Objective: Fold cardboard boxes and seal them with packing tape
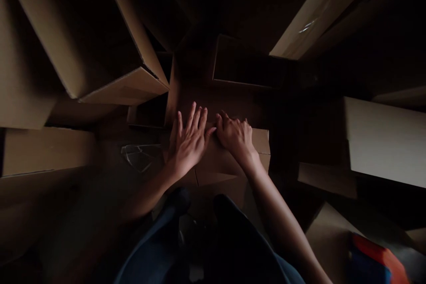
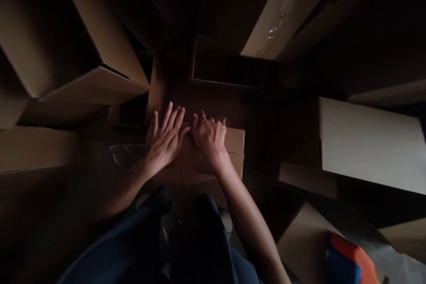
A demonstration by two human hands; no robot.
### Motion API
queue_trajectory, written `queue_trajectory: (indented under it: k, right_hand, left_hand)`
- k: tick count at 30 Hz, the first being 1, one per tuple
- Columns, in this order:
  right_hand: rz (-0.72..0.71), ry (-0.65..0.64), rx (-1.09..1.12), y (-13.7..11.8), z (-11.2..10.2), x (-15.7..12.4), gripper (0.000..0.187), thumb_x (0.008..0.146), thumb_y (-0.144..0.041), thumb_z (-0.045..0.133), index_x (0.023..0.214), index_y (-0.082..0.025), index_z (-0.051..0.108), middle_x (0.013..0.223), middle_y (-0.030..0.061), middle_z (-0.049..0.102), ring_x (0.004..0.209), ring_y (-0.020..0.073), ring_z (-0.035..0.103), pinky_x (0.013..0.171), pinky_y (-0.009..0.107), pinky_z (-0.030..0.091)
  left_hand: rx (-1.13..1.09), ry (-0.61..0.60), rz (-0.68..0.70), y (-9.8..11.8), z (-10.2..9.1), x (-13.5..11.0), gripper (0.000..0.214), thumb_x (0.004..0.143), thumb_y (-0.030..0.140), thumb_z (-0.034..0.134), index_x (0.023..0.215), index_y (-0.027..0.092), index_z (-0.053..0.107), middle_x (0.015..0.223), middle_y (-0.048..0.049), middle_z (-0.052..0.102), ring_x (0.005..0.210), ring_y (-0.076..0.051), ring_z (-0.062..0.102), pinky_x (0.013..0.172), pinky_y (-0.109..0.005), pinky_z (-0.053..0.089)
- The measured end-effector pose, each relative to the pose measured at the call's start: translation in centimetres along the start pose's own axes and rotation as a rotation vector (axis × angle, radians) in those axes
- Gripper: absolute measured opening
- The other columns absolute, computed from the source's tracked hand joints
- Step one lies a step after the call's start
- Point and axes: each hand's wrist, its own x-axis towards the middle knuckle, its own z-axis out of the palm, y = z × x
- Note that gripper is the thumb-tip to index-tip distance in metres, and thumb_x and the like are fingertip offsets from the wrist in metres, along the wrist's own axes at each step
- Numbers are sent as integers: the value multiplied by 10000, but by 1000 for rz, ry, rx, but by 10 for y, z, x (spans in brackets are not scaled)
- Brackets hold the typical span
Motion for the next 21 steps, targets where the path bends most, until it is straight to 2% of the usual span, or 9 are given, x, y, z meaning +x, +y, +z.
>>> queue_trajectory:
  k: [2,4,7,9,11,15,18,21]
  right_hand:
    - [18,6,-3,-1,2,5,496,1044,-368,258,1363,-147,567,966,153,748,874,269,715,829,392,477]
    - [8,36,4,-1,7,7,501,1045,-350,236,1247,-149,648,938,150,748,850,267,715,774,364,480]
    - [-52,112,30,0,13,7,512,1045,-325,233,1068,-141,710,917,141,748,841,247,710,898,404,459]
    - [-78,148,51,1,16,6,495,1042,-311,252,1049,-133,714,929,141,748,851,240,706,985,429,419]
    - [-84,167,60,0,17,5,498,1036,-300,254,1008,-129,721,907,142,746,834,238,702,993,428,413]
    - [-54,183,51,0,19,5,549,1027,-306,236,871,-134,733,806,145,731,724,230,682,815,374,475]
    - [-3,165,43,0,19,5,578,1023,-349,256,798,-131,741,761,154,721,654,220,667,647,316,460]
    - [20,173,41,0,19,3,583,1013,-365,280,762,-124,748,745,171,716,638,231,667,598,309,444]
  left_hand:
    - [7,4,-8,1,-1,0,615,1042,434,194,1563,108,216,1622,-119,253,1530,-249,84,1236,-569,82]
    - [12,0,-16,4,-4,0,603,1042,412,212,1568,115,207,1621,-122,248,1527,-255,100,1234,-569,94]
    - [20,-13,-33,9,-7,0,581,1038,357,233,1569,121,216,1611,-125,274,1522,-267,125,1230,-575,114]
    - [23,-27,-38,12,-7,1,575,1031,327,251,1565,113,233,1606,-127,287,1519,-275,138,1231,-569,127]
    - [25,-29,-29,13,-6,0,573,1025,307,261,1562,107,242,1602,-130,300,1518,-281,148,1231,-570,134]
    - [26,-17,-14,13,0,0,545,1027,284,245,1539,104,295,1586,-127,345,1519,-272,162,1228,-576,123]
    - [22,-24,-18,11,4,1,516,1027,286,257,1494,106,380,1555,-124,409,1512,-262,202,1229,-556,143]
    - [6,-2,-14,8,6,0,493,1028,289,270,1461,115,429,1513,-120,474,1487,-249,282,1229,-518,175]
